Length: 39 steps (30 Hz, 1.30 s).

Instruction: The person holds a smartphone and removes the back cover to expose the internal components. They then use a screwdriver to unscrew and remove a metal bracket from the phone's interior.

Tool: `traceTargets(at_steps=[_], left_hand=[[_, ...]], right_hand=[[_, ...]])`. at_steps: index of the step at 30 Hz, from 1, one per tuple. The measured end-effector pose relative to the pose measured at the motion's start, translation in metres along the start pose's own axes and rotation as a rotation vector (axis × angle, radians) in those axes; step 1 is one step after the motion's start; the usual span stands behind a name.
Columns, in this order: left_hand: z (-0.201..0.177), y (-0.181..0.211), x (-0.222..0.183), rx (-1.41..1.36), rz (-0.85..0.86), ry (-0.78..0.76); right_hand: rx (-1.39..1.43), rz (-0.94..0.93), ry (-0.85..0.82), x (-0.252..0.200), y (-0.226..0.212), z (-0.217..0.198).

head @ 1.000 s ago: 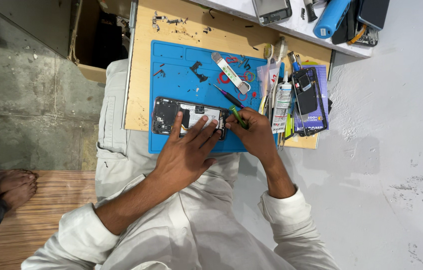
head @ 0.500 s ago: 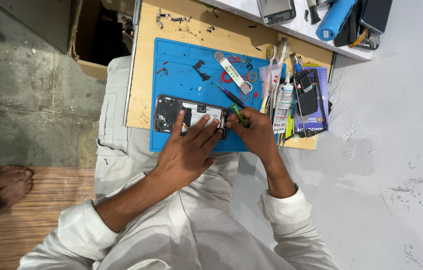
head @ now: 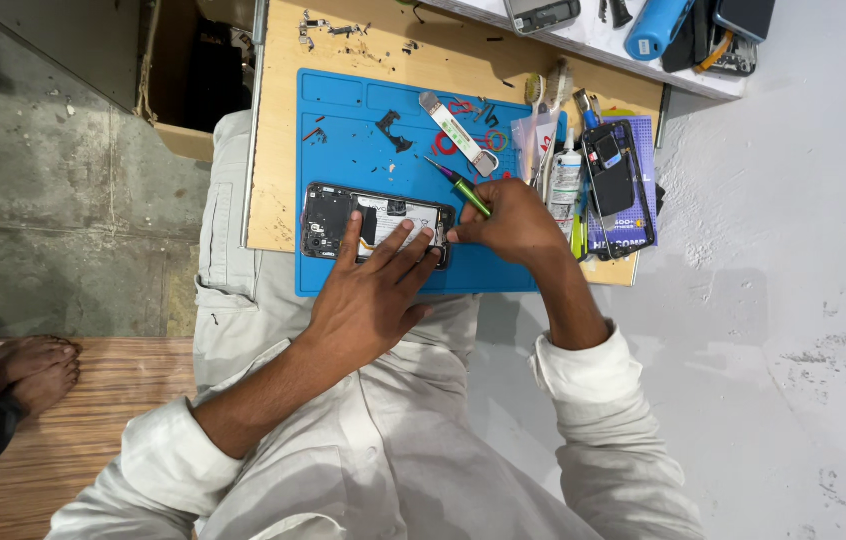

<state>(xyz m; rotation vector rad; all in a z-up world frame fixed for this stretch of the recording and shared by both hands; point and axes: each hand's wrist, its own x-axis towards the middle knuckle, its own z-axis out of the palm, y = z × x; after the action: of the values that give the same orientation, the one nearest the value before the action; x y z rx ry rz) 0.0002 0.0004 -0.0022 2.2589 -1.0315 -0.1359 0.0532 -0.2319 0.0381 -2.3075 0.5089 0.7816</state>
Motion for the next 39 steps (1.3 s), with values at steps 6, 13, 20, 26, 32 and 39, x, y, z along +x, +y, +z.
traceTargets(at_steps=[6,13,20,26,32,39], left_hand=[[-0.002,0.002,0.0,0.008,-0.009,0.003],[-0.003,0.004,0.003,0.049,-0.01,-0.031],[-0.002,0.007,0.005,0.108,-0.014,-0.061],[-0.004,0.008,0.006,0.133,-0.009,-0.08],[-0.004,0.009,0.006,0.114,-0.022,-0.084],[-0.003,0.009,0.006,0.125,-0.02,-0.087]], right_hand=[[0.074,-0.102,-0.006,0.003,0.018,0.002],[0.43,-0.261,0.078,-0.01,0.045,0.014],[0.763,-0.633,0.531,-0.045,0.051,0.04],[0.706,-0.889,0.61,-0.044,0.049,0.059],[0.581,-0.912,0.763,-0.043,0.05,0.071],[0.615,-0.931,0.736,-0.035,0.052,0.076]])
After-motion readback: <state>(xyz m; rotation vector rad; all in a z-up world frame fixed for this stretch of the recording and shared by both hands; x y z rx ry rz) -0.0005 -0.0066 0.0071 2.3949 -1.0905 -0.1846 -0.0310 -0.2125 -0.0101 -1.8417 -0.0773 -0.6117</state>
